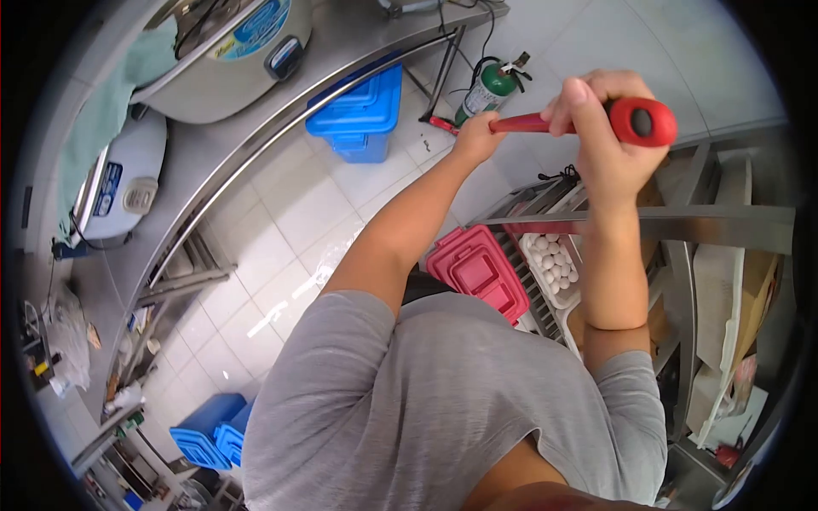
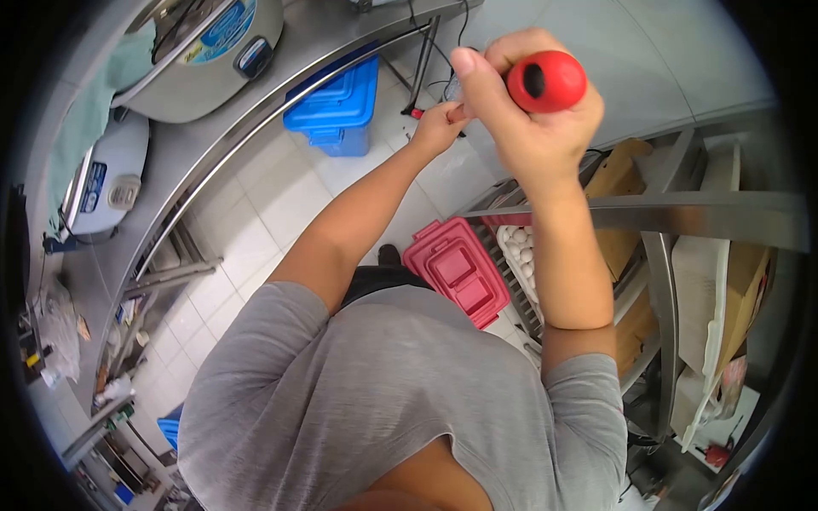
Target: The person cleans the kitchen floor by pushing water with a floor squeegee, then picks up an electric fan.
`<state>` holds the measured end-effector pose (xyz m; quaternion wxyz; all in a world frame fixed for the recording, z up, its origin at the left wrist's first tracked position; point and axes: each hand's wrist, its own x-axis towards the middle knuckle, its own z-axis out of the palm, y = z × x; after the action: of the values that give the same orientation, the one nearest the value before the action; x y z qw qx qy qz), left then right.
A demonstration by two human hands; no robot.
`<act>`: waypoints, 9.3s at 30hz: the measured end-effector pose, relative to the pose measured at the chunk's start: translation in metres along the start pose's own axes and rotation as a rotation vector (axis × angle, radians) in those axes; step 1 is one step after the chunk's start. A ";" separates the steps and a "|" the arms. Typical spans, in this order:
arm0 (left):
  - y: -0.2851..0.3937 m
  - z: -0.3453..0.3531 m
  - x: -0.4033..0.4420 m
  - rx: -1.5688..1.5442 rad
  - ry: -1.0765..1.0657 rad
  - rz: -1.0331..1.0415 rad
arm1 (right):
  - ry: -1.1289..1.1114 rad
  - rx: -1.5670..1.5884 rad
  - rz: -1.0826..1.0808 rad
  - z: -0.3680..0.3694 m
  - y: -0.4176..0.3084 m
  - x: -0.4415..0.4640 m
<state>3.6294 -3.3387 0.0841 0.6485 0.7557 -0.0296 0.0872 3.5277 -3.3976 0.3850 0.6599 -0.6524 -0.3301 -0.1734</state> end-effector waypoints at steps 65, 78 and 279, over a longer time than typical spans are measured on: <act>0.135 -0.195 -0.356 0.090 0.076 -0.084 | -0.330 0.368 -0.111 0.135 -0.212 -0.070; -0.010 -0.370 -0.588 0.830 0.596 -0.619 | -0.392 0.609 0.601 0.251 -0.111 -0.278; 0.143 -0.366 -0.458 0.287 2.239 -1.254 | -1.813 1.807 -0.552 0.728 -0.162 -0.068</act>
<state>3.1230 -3.0317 0.1983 0.1637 0.2189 0.8943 0.3543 3.2191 -2.7155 0.4109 0.3493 0.2224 -0.7751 0.4772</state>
